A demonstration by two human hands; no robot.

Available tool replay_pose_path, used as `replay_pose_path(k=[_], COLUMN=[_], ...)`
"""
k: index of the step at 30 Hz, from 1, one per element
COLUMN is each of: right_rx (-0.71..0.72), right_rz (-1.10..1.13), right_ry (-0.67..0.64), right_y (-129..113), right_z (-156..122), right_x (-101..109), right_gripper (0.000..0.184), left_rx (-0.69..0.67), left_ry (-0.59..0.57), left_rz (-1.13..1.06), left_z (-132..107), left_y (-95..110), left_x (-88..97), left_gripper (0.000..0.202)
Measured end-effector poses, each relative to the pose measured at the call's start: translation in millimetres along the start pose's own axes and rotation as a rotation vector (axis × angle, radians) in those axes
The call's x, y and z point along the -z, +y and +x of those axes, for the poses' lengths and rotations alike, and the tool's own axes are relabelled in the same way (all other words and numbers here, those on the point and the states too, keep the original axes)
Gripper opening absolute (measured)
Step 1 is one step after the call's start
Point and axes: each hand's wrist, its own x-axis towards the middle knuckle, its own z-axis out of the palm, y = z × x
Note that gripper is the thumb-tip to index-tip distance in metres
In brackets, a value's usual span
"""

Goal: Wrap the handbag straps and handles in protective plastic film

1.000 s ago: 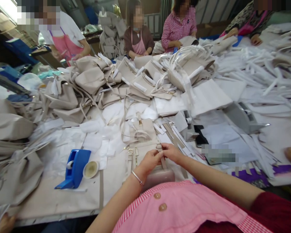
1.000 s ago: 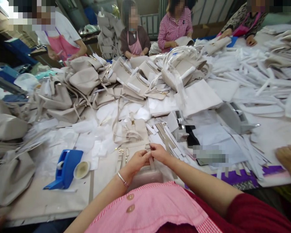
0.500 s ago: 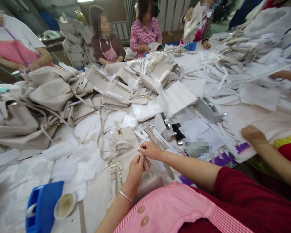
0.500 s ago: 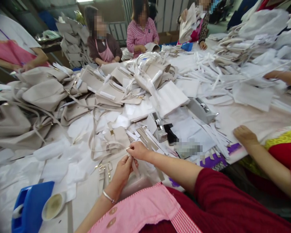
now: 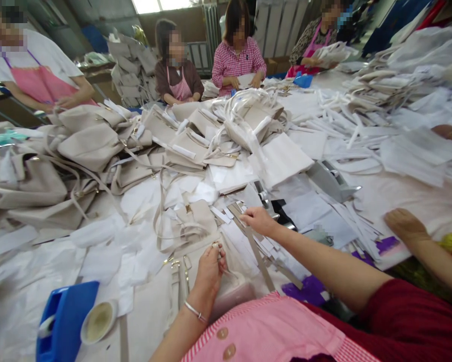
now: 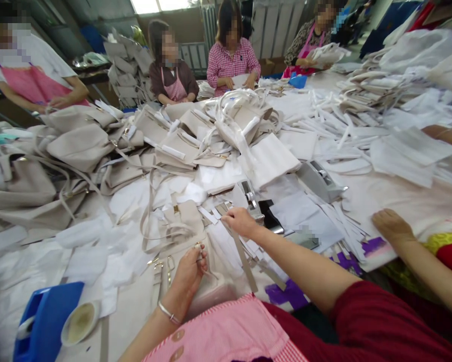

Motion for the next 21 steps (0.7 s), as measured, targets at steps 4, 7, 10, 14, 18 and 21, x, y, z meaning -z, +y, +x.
replay_pose_path(k=[4, 7, 10, 14, 18, 21], right_rx=[-0.014, -0.022, -0.020, -0.002, 0.130, 0.230], right_rz=[-0.113, -0.175, -0.220, -0.253, -0.290, -0.261], right_ry=[0.048, 0.127, 0.262, 0.410, 0.427, 0.400], right_y=[16, 28, 42, 56, 60, 54], right_z=[-19, -42, -54, -48, -39, -38], right_x=[11, 16, 39, 78, 86, 72], right_gripper=[0.043, 0.048, 0.043, 0.030, 0.024, 0.024], left_rx=[0.001, 0.003, 0.016, 0.012, 0.004, -0.015], left_ry=[0.000, -0.001, 0.008, 0.024, 0.031, 0.041], left_rz=[-0.037, -0.069, -0.089, -0.093, -0.107, -0.110], left_z=[-2, -3, -3, -4, -6, -8], left_y=[1, -1, -2, -3, -4, -5], left_x=[2.9, 6.1, 9.3, 9.4, 8.0, 9.6], left_gripper=[0.034, 0.035, 0.034, 0.033, 0.032, 0.032])
